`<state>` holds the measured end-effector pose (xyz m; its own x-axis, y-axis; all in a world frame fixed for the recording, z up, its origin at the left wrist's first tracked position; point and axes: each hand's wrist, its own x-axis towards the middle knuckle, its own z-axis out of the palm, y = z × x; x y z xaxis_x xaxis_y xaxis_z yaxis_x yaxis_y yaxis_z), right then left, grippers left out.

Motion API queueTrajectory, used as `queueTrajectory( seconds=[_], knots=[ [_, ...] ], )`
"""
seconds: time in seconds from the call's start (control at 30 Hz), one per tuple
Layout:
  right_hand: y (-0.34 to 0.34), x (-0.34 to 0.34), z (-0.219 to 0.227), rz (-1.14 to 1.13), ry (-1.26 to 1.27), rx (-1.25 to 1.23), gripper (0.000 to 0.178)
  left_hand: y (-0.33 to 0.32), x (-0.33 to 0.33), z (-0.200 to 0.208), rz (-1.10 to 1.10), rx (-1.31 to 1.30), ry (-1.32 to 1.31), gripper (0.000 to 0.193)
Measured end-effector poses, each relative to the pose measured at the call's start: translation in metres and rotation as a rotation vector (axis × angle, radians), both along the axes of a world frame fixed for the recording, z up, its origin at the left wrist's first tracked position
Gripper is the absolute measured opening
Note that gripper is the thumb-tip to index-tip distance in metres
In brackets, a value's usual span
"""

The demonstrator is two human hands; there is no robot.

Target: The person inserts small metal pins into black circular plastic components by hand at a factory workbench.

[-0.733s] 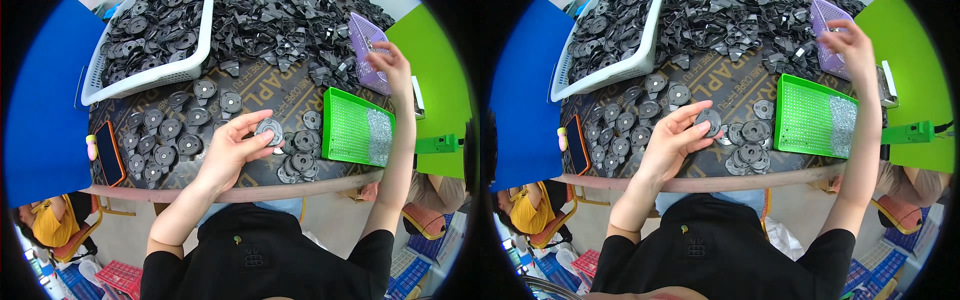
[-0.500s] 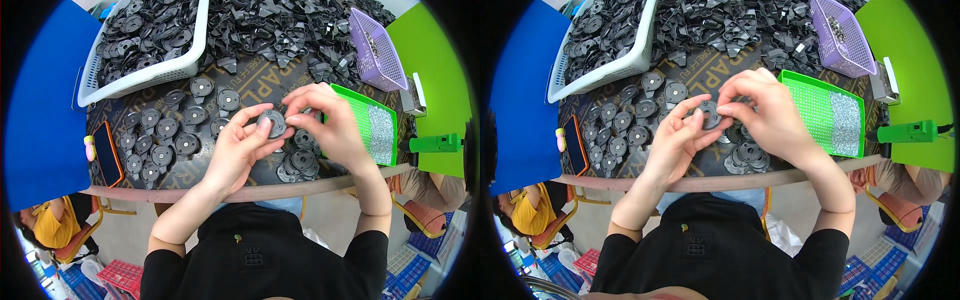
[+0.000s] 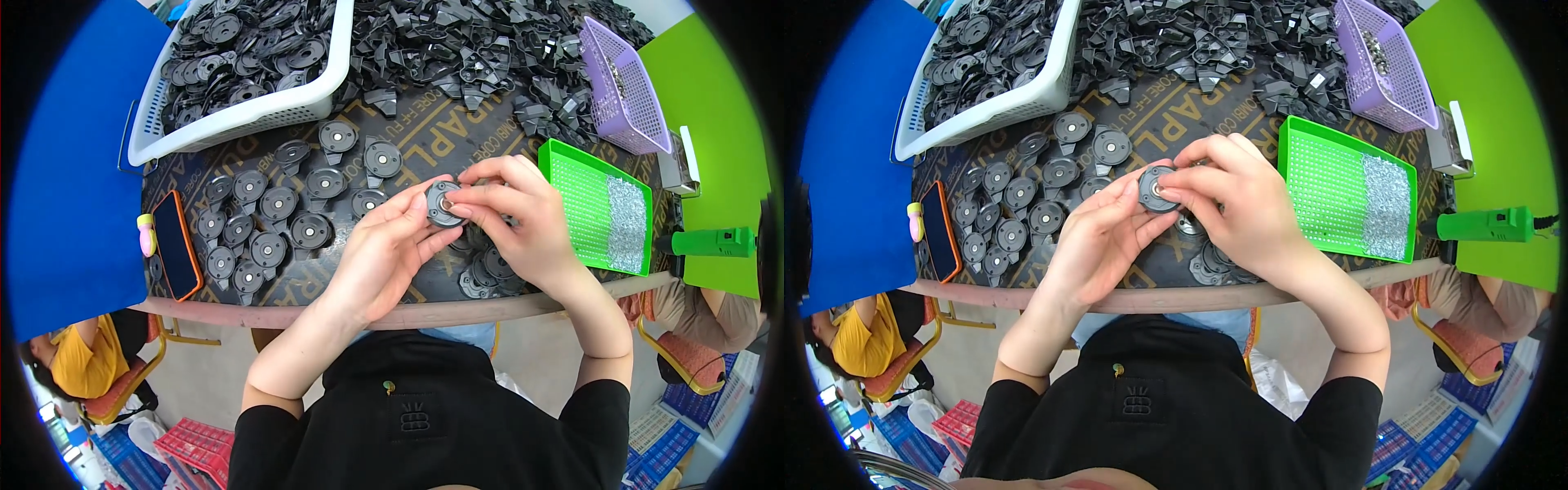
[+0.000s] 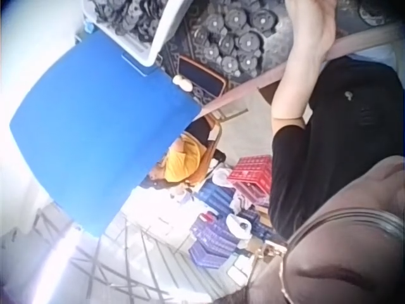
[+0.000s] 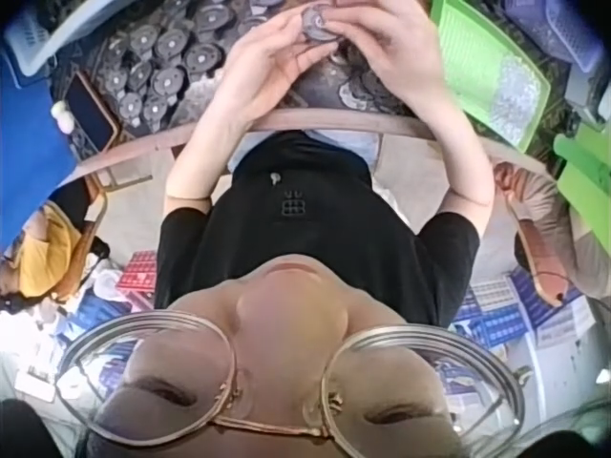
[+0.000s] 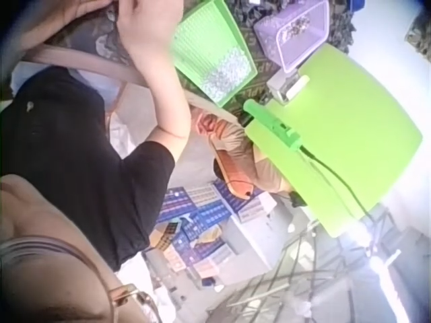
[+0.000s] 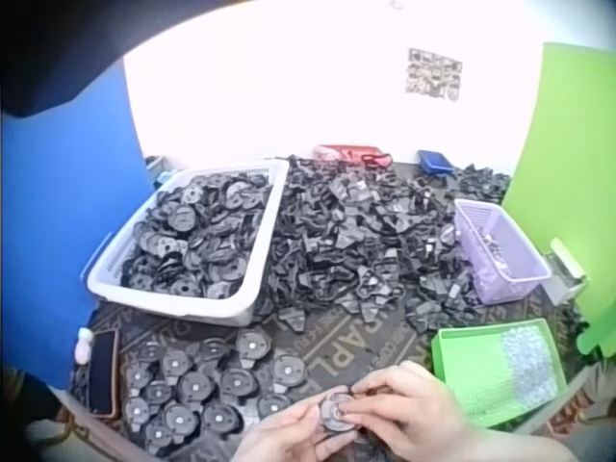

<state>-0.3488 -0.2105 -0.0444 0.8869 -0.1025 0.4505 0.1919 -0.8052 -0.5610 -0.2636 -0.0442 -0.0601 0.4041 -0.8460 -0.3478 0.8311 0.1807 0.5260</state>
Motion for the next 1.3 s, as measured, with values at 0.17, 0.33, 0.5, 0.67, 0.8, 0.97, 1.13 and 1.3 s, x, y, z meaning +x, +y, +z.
queueTrajectory(
  seconds=[0.17, 0.33, 0.5, 0.67, 0.8, 0.97, 1.13, 1.3],
  knots=[
    [0.000, 0.001, 0.008, 0.030, 0.005, -0.165, 0.012, 0.002, 0.002, 0.000, 0.007, 0.019, 0.011, 0.037],
    [0.000, 0.002, 0.012, 0.084, 0.002, -0.260, 0.014, 0.004, 0.002, 0.003, 0.011, 0.037, 0.002, 0.037],
    [0.002, 0.002, 0.011, 0.077, -0.069, -0.396, 0.016, 0.005, 0.002, 0.001, 0.018, 0.057, -0.038, 0.036],
    [0.004, -0.001, 0.014, 0.050, -0.064, -0.406, 0.018, 0.005, 0.001, -0.003, 0.023, 0.058, -0.034, 0.036],
    [-0.027, 0.007, 0.033, -0.113, -0.284, -0.509, 0.015, 0.013, 0.005, 0.000, 0.012, 0.051, -0.031, 0.034],
    [-0.183, -0.012, 0.068, -0.938, 0.005, -0.677, 0.020, 0.015, 0.003, 0.009, -0.048, 0.058, -0.054, 0.035],
    [-0.199, 0.008, 0.042, -0.618, -0.006, -0.594, 0.021, 0.023, 0.003, 0.008, -0.009, 0.080, -0.053, 0.033],
    [-0.144, 0.028, 0.009, -0.024, 0.267, -0.504, 0.030, 0.026, 0.004, 0.007, 0.003, 0.073, -0.049, 0.033]
  ],
)
